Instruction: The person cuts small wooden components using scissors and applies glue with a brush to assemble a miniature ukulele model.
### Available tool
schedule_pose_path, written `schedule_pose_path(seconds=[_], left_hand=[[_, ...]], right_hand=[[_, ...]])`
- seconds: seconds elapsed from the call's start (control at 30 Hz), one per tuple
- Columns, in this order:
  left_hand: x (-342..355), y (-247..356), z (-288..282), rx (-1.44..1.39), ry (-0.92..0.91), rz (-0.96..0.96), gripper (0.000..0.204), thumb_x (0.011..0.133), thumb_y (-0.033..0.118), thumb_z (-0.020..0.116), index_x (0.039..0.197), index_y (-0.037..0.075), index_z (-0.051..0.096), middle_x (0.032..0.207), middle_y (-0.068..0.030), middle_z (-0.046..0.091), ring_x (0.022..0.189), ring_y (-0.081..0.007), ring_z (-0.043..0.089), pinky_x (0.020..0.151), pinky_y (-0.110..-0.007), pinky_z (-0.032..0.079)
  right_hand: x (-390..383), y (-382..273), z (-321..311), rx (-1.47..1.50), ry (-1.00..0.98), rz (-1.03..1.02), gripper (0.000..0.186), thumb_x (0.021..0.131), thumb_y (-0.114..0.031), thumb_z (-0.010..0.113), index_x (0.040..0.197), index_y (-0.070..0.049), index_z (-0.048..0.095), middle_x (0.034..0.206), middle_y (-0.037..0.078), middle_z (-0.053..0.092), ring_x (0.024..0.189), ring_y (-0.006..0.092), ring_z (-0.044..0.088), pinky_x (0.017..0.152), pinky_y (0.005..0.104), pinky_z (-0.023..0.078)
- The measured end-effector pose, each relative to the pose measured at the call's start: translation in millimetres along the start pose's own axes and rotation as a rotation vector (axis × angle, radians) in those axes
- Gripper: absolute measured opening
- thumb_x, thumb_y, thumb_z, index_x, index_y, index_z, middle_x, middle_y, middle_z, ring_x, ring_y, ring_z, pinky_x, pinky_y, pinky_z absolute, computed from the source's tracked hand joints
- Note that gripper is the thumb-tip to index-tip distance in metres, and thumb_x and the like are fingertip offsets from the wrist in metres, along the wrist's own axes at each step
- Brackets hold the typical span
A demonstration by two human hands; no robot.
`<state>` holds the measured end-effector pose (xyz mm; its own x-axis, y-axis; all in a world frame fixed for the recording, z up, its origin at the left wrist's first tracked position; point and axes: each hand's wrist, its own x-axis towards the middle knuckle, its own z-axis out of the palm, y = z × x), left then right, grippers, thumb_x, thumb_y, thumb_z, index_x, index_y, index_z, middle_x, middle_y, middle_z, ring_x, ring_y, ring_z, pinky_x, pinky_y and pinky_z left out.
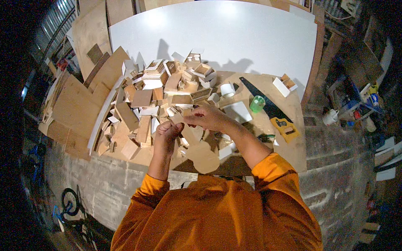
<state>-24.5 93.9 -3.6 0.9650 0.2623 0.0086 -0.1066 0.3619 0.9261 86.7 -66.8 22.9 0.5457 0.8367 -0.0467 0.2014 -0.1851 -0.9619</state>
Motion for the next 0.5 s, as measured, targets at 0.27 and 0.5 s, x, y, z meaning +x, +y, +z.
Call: schedule_pose_path(seconds=[0.27, 0.5], left_hand=[[3.0, -6.9, 1.8, 0.005, 0.022, -0.027, 0.013, 0.085, 0.007, 0.062, 0.073, 0.004, 0.062, 0.072, -0.0030, 0.064, 0.064, -0.0095, 0.057, 0.059, -0.022, 0.043], [-14.2, -3.0, -21.4, -0.191, -0.216, -0.237, 0.030, 0.080, 0.000, 0.049, 0.108, -0.005, 0.059, 0.108, -0.0187, 0.062, 0.082, -0.0222, 0.065, 0.077, -0.030, 0.051]], right_hand=[[-10.0, 15.1, 11.6, -0.222, 0.171, -0.134, 0.024, 0.077, -0.015, 0.073, 0.072, -0.002, 0.054, 0.059, -0.004, 0.048, 0.056, 0.0043, 0.040, 0.051, 0.0250, 0.035], [-39.3, -10.3, 10.6, -0.927, 0.352, -0.608, 0.016, 0.067, -0.015, 0.064, 0.080, -0.007, 0.059, 0.077, 0.006, 0.054, 0.077, 0.0248, 0.057, 0.065, 0.0372, 0.048]])
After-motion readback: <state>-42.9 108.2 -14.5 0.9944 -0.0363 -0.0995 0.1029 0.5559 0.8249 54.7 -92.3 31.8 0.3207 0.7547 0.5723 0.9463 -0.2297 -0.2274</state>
